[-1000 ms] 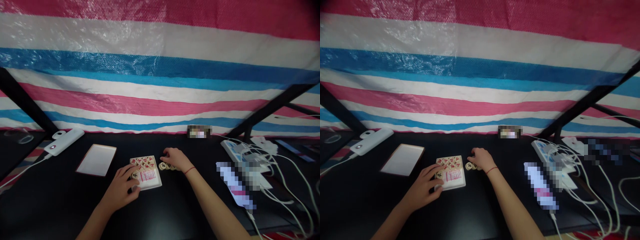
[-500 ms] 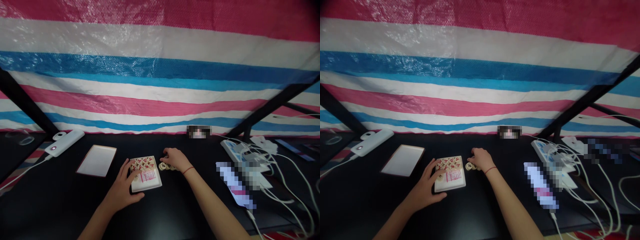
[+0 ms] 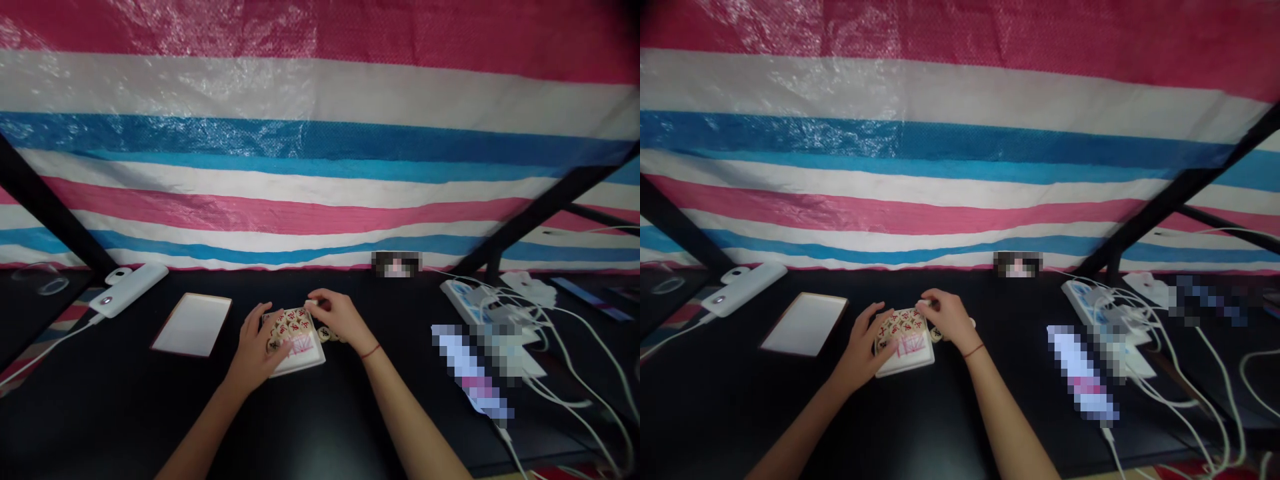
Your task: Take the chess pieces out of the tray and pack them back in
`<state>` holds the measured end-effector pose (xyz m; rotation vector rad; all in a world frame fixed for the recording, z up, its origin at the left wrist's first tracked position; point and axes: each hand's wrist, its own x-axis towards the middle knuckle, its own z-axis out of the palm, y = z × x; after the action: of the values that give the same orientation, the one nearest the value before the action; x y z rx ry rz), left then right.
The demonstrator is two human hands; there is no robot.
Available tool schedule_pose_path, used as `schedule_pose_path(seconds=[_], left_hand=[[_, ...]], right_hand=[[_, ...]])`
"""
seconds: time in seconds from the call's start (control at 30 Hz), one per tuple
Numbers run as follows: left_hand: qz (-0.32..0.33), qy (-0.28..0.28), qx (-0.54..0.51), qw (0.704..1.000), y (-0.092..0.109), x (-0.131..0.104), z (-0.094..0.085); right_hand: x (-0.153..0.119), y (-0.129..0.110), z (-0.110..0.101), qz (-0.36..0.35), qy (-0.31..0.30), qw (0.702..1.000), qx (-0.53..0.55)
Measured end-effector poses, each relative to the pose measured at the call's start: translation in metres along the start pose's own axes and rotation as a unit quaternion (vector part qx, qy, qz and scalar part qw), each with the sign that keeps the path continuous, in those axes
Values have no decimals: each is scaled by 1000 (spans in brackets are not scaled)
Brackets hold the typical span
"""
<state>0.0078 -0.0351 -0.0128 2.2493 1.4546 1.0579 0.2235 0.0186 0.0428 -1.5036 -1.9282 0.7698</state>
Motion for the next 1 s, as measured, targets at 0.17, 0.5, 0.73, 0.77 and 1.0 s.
schedule_pose_path(seconds=[0.17,0.5,0.73,0.77,1.0], left_hand=[[29,-8,-63,998,2,24,-3],[-13,-32,-104,994,2,13,-18],[53,-99,-34,993,9,8,-17],[62,-104,-14,993,10,7,-16],[64,-81,76,992,11,6,-11]], right_hand=[[-7,-14,33,27,-30,958,284],[-15,-4,40,48,-4,934,355],[-21,1,40,48,7,940,338],[-22,1,40,48,7,941,334],[-28,-1,37,-11,3,958,286]])
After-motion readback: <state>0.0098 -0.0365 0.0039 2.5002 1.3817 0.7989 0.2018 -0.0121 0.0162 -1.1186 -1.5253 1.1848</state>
